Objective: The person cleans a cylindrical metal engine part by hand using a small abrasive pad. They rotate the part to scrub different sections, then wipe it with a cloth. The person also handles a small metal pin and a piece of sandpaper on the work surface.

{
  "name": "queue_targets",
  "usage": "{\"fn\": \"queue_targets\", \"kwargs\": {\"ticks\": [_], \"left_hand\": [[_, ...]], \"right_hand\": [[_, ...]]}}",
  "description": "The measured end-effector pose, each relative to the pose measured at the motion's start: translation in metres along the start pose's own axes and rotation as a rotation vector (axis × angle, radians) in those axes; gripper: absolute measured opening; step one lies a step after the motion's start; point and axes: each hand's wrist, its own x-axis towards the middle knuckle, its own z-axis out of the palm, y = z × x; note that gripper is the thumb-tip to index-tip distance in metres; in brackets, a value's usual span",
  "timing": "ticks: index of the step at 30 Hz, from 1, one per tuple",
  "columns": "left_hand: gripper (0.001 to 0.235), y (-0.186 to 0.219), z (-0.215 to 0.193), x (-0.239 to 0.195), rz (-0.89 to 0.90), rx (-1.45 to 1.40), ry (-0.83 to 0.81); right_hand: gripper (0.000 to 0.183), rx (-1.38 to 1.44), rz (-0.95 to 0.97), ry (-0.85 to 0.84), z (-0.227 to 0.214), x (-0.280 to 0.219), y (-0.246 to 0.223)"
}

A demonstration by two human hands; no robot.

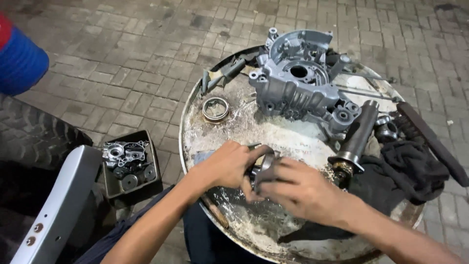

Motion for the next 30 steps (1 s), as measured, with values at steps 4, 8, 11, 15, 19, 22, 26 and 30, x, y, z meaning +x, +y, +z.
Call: {"fn": "queue_targets", "kwargs": {"ticks": [4,8,11,15,19,22,26,30], "left_hand": [[0.146,0.002,-0.006,-0.002,-0.013,-0.001,-0.016],[0.145,0.004,-0.009,-0.005,0.036,0.015,0.026],[0.144,0.003,-0.008,-0.005,0.023,0.003,0.043],[0.142,0.004,-0.007,-0.004,0.003,0.001,0.027],[0.124,-0.001,0.003,-0.004,0.116,-0.008,0.18],[0.109,0.0,0.003,0.0,0.112,0.067,0.185],[0.122,-0.002,0.003,0.002,0.061,0.047,0.111],[0.093,0.008,-0.008,-0.004,0.052,-0.035,0.081]], "right_hand": [[0.027,-0.018,0.086,0.095,0.005,-0.016,0.037],[0.008,0.02,0.056,0.078,-0.01,-0.003,0.011],[0.011,0.052,0.047,0.06,-0.004,-0.006,0.022],[0.013,0.017,0.068,0.079,0.004,-0.023,0.034],[0.01,0.045,-0.077,0.013,-0.008,-0.007,0.022],[0.015,-0.123,0.048,0.052,-0.011,-0.007,0.03],[0.012,-0.001,-0.117,0.066,-0.008,0.003,0.015],[0.017,-0.176,0.051,0.062,-0.014,-0.007,0.03]]}}
